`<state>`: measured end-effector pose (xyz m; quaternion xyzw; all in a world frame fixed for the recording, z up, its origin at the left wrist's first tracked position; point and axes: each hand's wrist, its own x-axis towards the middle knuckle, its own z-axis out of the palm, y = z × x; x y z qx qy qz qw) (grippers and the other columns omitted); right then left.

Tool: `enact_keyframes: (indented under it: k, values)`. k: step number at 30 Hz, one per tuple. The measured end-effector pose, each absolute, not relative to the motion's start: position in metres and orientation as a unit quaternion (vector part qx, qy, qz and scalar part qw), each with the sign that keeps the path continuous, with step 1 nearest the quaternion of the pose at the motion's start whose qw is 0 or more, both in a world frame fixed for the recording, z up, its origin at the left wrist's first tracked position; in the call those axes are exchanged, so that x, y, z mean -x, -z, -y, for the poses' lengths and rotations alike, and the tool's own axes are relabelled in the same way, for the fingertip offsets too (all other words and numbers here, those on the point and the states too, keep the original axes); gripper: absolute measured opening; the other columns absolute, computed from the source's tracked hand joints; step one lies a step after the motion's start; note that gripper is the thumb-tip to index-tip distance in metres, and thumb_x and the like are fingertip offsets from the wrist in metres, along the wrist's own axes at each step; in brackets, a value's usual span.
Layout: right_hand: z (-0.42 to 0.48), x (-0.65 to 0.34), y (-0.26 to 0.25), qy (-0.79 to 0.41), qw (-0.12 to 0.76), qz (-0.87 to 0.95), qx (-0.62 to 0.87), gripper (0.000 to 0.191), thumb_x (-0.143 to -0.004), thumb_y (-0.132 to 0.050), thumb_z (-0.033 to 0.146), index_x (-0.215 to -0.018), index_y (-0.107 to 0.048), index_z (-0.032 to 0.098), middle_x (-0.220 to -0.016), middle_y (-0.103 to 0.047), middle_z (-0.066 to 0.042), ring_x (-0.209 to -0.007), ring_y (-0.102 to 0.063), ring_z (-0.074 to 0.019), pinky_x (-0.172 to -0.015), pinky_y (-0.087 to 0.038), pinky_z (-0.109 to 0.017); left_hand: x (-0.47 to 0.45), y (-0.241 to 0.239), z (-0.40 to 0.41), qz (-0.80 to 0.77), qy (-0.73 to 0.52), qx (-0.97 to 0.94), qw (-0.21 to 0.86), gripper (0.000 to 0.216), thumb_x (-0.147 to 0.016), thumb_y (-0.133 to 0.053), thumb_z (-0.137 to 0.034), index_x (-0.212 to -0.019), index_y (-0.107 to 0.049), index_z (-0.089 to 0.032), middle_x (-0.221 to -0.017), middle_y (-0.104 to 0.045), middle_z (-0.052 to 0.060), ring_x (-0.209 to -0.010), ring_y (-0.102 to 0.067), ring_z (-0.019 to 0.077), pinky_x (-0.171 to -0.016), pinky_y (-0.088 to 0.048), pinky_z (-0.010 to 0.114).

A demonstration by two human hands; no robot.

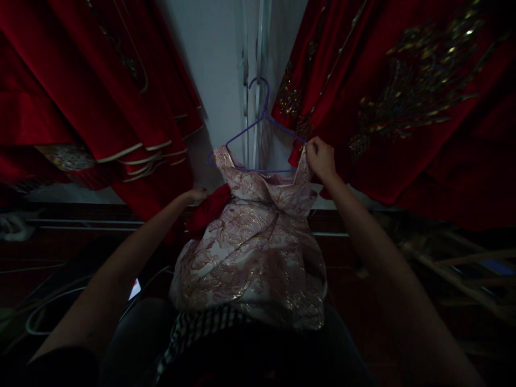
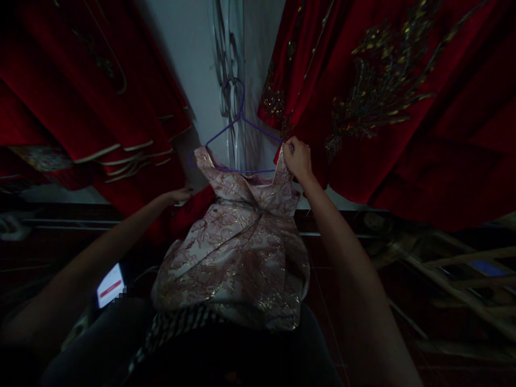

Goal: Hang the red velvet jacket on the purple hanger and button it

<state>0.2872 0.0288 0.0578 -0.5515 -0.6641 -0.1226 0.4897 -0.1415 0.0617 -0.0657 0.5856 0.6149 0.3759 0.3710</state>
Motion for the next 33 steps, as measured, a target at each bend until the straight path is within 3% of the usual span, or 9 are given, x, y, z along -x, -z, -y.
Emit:
enact_keyframes:
  k: [4,6,13,19,22,26,30,33]
  values:
    - [-0.028,-0.287,-0.058,0.118,0.485,0.666,0.555,0.025,-0.088,-0.041,0.035,-0.075,-0.057,0.021,-0.072,-0.065,-0.005,-0.072,-0.06,-0.0208,-0.072,-0.043,-0.032,0.145,0.079,-0.041,-0.564,-0.247,-0.509,0.601,0.072,-0.051,-0.08,-0.015,-0.118,-0.055,-0.024,-0.099,-0.071,0.008,-0.09,-0.068,0.023,-0.076,-0.055,0.033]
    - [-0.027,-0.285,-0.059,0.113,0.486,0.666,0.555,0.025,-0.088,-0.04,0.036,-0.075,-0.057,0.021,-0.072,-0.065,-0.005,-0.072,-0.059,-0.0207,-0.071,-0.043,-0.032,0.146,0.075,-0.04,-0.524,-0.238,-0.496,0.65,0.076,-0.048,-0.081,-0.014,-0.119,-0.056,-0.026,-0.104,-0.07,0.006,-0.091,-0.068,0.0206,-0.079,-0.055,0.031]
    - [-0.028,-0.284,-0.058,0.104,0.494,0.663,0.552,0.024,-0.087,-0.04,0.034,-0.074,-0.055,0.02,-0.07,-0.063,-0.004,-0.068,-0.058,-0.02,-0.071,-0.043,-0.032,0.15,0.052,-0.042,-0.575,-0.188,-0.532,0.592,0.043,-0.046,-0.086,-0.026,-0.084,-0.07,-0.014,-0.08,-0.073,0.009,-0.068,-0.067,0.0213,-0.06,-0.053,0.028]
    - [-0.029,-0.285,-0.057,0.089,0.487,0.668,0.556,0.025,-0.087,-0.037,0.034,-0.076,-0.055,0.021,-0.075,-0.065,-0.004,-0.072,-0.059,-0.0195,-0.073,-0.042,-0.03,0.15,0.027,-0.04,-0.539,-0.29,-0.505,0.609,0.043,-0.058,-0.082,-0.042,-0.089,-0.071,-0.014,-0.088,-0.073,0.01,-0.07,-0.068,0.018,-0.067,-0.055,0.028]
    - [-0.029,-0.285,-0.057,0.079,0.476,0.673,0.56,0.025,-0.088,-0.037,0.035,-0.077,-0.054,0.021,-0.076,-0.065,-0.004,-0.074,-0.06,-0.0199,-0.073,-0.043,-0.03,0.146,0.007,-0.053,-0.55,-0.356,-0.515,0.552,0.043,-0.062,-0.08,-0.043,-0.092,-0.07,-0.014,-0.083,-0.073,0.008,-0.066,-0.066,0.0162,-0.064,-0.054,0.027]
    - [-0.018,-0.283,-0.06,0.089,0.451,0.682,0.569,0.024,-0.089,-0.036,0.035,-0.082,-0.055,0.022,-0.081,-0.066,-0.006,-0.076,-0.061,-0.0214,-0.074,-0.043,-0.032,0.132,-0.04,-0.082,-0.596,-0.481,-0.506,0.397,0.029,-0.072,-0.071,-0.037,-0.09,-0.069,-0.014,-0.07,-0.068,0.004,-0.06,-0.061,0.0142,-0.059,-0.049,0.024]
    - [0.006,-0.277,-0.067,0.118,0.417,0.693,0.576,0.025,-0.091,-0.034,0.037,-0.097,-0.054,0.023,-0.092,-0.066,-0.008,-0.084,-0.061,-0.0238,-0.076,-0.043,-0.034,0.093,-0.089,-0.093,-0.577,-0.53,-0.583,0.217,0.023,-0.076,-0.066,-0.032,-0.084,-0.068,-0.01,-0.063,-0.059,0.001,-0.064,-0.057,0.0132,-0.062,-0.045,0.022]
    - [0.022,-0.272,-0.069,0.118,0.399,0.702,0.578,0.026,-0.091,-0.033,0.037,-0.1,-0.054,0.024,-0.095,-0.066,-0.008,-0.087,-0.061,-0.0242,-0.077,-0.043,-0.034,0.051,-0.109,-0.079,-0.52,-0.549,-0.629,0.18,0.025,-0.081,-0.058,-0.032,-0.085,-0.067,-0.009,-0.063,-0.055,0.001,-0.067,-0.055,0.013,-0.064,-0.044,0.022]
